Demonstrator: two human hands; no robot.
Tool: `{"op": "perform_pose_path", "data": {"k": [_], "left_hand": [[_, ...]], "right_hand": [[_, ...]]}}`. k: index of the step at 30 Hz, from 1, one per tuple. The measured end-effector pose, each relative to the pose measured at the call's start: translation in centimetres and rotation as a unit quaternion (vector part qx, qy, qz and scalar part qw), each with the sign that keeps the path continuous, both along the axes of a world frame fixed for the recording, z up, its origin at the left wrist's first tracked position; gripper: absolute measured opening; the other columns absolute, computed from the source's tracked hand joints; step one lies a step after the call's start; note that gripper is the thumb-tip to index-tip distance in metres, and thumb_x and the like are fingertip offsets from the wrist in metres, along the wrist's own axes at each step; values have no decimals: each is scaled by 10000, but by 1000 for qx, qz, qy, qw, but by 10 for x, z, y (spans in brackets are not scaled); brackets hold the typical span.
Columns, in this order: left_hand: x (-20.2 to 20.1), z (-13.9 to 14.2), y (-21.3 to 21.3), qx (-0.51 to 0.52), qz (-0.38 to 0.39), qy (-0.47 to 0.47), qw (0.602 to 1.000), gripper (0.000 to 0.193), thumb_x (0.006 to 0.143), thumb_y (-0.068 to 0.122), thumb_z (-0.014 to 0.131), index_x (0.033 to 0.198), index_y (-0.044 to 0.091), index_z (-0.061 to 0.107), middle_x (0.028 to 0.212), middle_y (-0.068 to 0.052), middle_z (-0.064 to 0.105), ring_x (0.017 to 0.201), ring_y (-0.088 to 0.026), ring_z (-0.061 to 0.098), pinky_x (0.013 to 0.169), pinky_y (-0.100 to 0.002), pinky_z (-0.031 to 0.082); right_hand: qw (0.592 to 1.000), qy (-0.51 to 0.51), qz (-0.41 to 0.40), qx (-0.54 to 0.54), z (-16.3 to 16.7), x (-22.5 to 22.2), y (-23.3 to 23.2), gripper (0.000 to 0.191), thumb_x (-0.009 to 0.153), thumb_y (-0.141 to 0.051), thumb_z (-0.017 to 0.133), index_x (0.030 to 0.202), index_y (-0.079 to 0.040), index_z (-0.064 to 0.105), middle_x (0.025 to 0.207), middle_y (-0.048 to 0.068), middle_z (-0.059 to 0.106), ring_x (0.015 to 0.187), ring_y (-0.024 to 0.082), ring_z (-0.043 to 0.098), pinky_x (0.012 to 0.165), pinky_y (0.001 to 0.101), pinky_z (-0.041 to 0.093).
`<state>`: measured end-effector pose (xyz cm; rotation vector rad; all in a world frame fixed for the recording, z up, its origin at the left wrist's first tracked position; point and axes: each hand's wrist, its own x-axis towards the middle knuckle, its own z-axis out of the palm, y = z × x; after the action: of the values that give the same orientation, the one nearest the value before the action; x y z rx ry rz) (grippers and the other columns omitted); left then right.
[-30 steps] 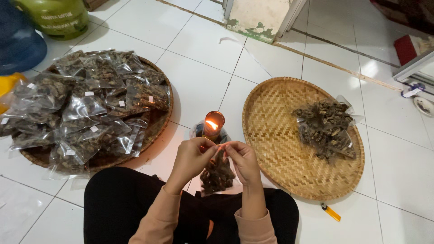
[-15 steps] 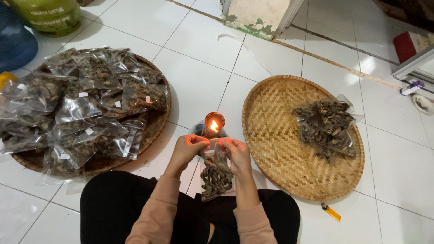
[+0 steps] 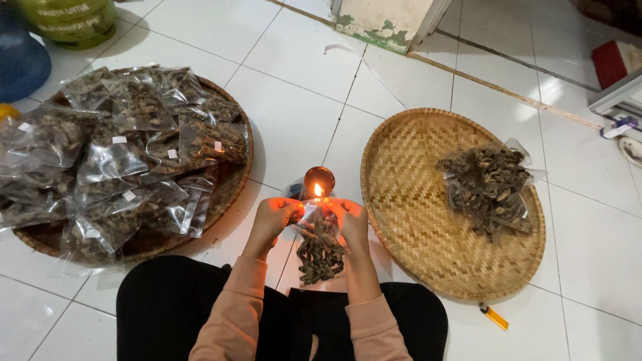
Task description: The person sits on the floor and seals clear plastic bags filled with dried goods one at a time, pressing each bag's open edge against the flame of a small oil lamp to melt it closed, then places the sealed bag on a woven tray with the finished bags.
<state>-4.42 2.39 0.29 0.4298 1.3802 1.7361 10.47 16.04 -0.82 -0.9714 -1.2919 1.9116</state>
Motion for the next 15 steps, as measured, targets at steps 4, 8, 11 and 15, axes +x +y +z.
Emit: {"op": "perform_pose_path", "data": {"k": [4, 8, 11, 15], "left_hand": [[-2, 0, 2, -7, 2, -18, 1000, 207, 857, 85, 715, 894, -115, 747, 711, -59, 669, 602, -104, 574, 570, -262, 489], [-1, 1, 1, -26, 7, -25, 999, 198, 860, 97, 709, 891, -96, 744, 744, -82, 711, 631, -119, 635, 596, -259, 526], [0, 1, 3, -27, 9, -37, 999, 198, 859, 98, 708, 895, -93, 747, 766, -101, 730, 653, -137, 672, 617, -263, 552], [0, -3, 7, -23, 8, -23, 999, 211, 863, 109, 713, 909, -91, 762, 769, -108, 731, 653, -133, 656, 604, -262, 525]], "right_hand": [[1000, 1, -9, 7, -5, -3, 3, 135, 895, -70, 724, 822, 43, 738, 737, 78, 707, 626, 122, 614, 578, 261, 491], [1000, -2, -16, 10, -8, -3, 3, 117, 891, -51, 723, 817, 39, 737, 742, 84, 715, 634, 127, 623, 579, 264, 494], [1000, -1, -22, -1, -7, -4, 4, 107, 889, -49, 722, 824, 34, 742, 751, 81, 718, 641, 126, 630, 582, 266, 503], [999, -10, -32, -1, -3, -5, 5, 113, 893, -68, 718, 835, 26, 746, 760, 79, 727, 647, 123, 637, 587, 262, 511]]}}
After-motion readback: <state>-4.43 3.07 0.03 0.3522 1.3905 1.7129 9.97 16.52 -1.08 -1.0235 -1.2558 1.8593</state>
